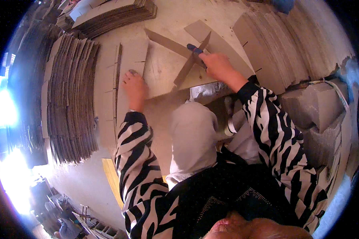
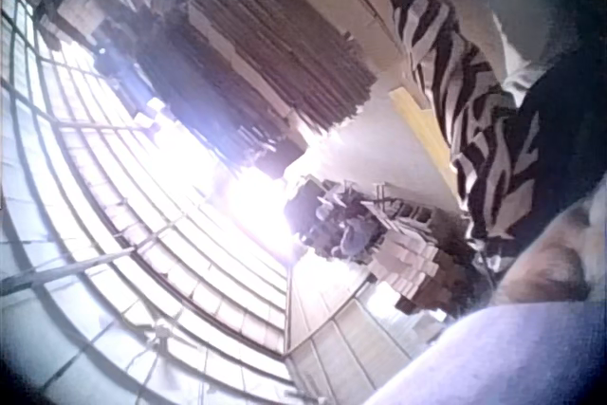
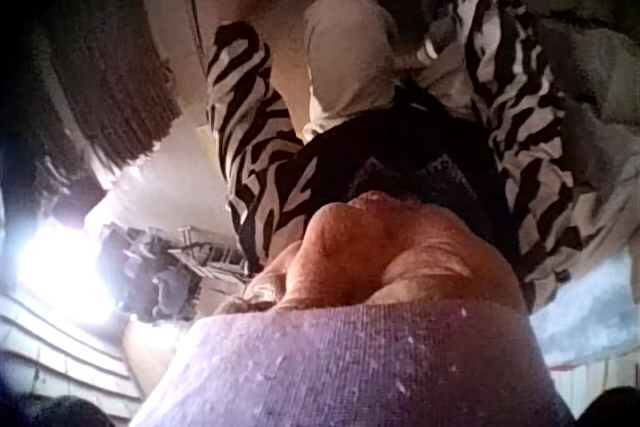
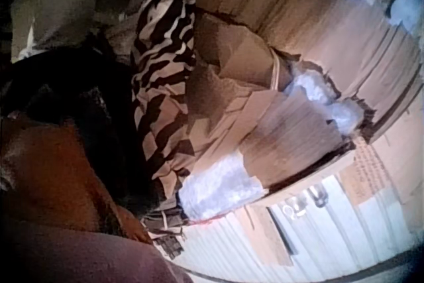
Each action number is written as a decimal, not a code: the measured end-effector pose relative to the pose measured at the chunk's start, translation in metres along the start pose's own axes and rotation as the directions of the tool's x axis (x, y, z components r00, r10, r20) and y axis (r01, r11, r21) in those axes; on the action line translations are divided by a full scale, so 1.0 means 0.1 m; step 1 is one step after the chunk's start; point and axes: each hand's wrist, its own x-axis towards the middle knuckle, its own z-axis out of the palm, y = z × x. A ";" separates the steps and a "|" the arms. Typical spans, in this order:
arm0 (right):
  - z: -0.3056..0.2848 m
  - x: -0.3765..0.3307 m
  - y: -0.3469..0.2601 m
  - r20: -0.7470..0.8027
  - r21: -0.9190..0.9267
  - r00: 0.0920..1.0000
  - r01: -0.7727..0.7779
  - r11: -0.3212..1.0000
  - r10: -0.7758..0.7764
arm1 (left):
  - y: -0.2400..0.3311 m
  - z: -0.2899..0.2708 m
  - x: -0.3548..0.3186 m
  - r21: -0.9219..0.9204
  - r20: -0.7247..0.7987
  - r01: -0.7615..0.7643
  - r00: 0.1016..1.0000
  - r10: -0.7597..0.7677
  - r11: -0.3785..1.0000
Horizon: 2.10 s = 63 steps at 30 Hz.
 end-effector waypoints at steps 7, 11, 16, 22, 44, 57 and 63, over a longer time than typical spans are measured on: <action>0.08 -0.11 -0.09 -0.152 -0.005 0.945 0.292 0.956 -0.289 | -0.06 -0.01 0.13 -0.636 -0.021 0.081 0.992 -0.123 0.767; 0.11 -0.09 -0.11 -0.217 -0.067 0.930 0.288 0.955 -0.296 | 0.16 -0.18 0.26 -0.895 0.365 0.378 0.926 -0.099 0.237; 0.10 -0.11 -0.09 -0.174 -0.065 0.954 0.238 0.969 -0.246 | 0.01 0.21 0.33 -0.870 0.267 0.274 0.961 -0.076 0.410; 0.09 -0.09 -0.08 0.054 -0.065 0.994 0.100 0.993 -0.097 | 0.06 -0.01 0.22 -0.919 0.234 0.182 0.966 0.114 0.349; 0.45 -0.40 1.10 -0.132 0.025 0.900 -0.417 0.909 0.416 | -0.07 -1.50 -1.20 -0.680 0.166 -0.041 0.964 0.209 0.732; 0.21 -0.48 1.29 0.046 0.573 0.956 -0.262 0.776 0.289 | -0.10 -1.75 -0.93 -0.805 -0.015 0.006 0.999 -0.031 0.593; -0.34 -0.45 0.77 -0.382 0.505 0.840 -0.159 0.849 0.384 | 0.19 -1.34 -0.62 -0.545 0.079 -0.114 0.979 0.186 0.830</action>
